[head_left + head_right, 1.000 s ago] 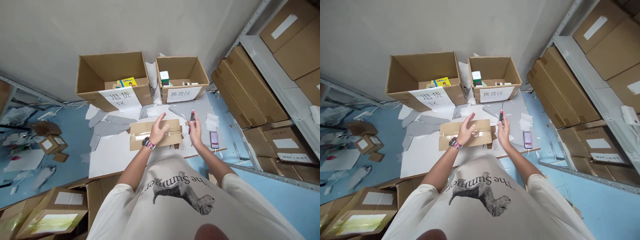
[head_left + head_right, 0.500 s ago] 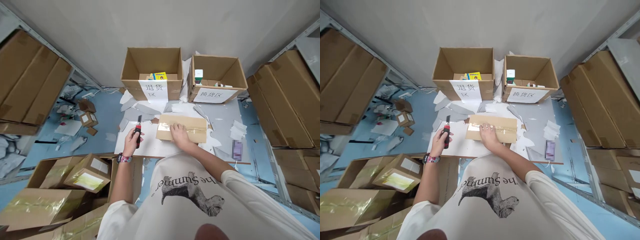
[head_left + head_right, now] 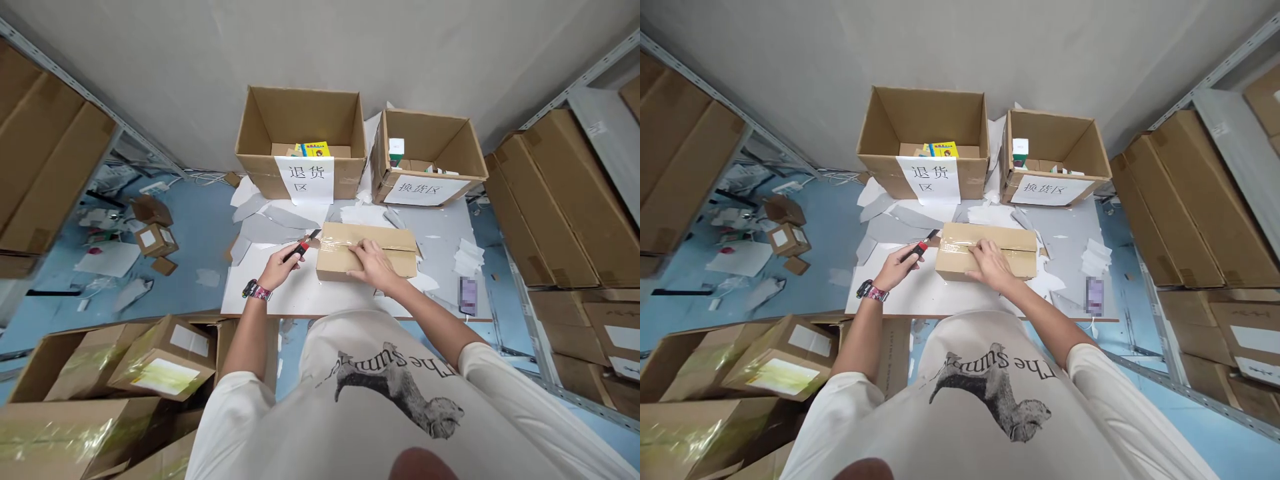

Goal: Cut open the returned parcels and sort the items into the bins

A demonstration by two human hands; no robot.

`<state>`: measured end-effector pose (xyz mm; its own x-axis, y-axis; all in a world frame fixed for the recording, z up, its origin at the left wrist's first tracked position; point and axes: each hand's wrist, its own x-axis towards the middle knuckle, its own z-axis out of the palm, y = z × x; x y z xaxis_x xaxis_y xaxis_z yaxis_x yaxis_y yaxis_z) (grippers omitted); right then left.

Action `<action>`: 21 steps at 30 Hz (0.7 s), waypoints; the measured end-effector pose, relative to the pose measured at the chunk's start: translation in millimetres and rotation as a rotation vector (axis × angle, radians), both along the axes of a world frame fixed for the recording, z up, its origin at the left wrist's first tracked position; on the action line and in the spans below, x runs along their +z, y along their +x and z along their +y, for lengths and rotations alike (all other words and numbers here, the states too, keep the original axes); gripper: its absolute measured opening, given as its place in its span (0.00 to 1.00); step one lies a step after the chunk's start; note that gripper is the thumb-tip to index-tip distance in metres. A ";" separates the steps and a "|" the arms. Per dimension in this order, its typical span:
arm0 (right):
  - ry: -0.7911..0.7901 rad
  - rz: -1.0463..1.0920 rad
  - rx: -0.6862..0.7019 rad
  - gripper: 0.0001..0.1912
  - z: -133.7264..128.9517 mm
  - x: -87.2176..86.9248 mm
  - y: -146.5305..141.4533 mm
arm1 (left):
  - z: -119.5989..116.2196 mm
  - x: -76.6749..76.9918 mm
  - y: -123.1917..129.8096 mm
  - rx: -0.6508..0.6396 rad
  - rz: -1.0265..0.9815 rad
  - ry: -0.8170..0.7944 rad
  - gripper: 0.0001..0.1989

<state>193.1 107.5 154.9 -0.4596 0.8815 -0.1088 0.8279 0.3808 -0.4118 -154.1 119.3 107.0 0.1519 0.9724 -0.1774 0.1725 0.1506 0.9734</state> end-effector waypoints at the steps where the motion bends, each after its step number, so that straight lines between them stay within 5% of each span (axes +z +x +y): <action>1: 0.040 -0.016 0.001 0.47 0.2 0.3 0.1 | -1.1 -4.1 0.5 0.013 -0.004 -0.006 0.36; 8: -0.029 -0.289 0.051 0.58 -10.8 -14.3 -22.6 | -12.5 -20.1 -11.7 0.024 -0.002 -0.041 0.42; 15: -0.139 -0.316 0.008 0.42 16.1 16.9 -34.6 | -4.0 -8.6 -23.4 -0.148 0.112 -0.007 0.38; 21: -0.180 -0.342 -0.029 0.36 19.4 31.8 -43.0 | 33.2 -1.9 -24.2 -0.425 0.309 0.021 0.29</action>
<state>150.1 126.9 186.7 -0.3452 0.8465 -0.4053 0.9383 0.3020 -0.1683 -178.3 152.4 105.1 0.4775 0.8401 -0.2573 0.4935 -0.0141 0.8697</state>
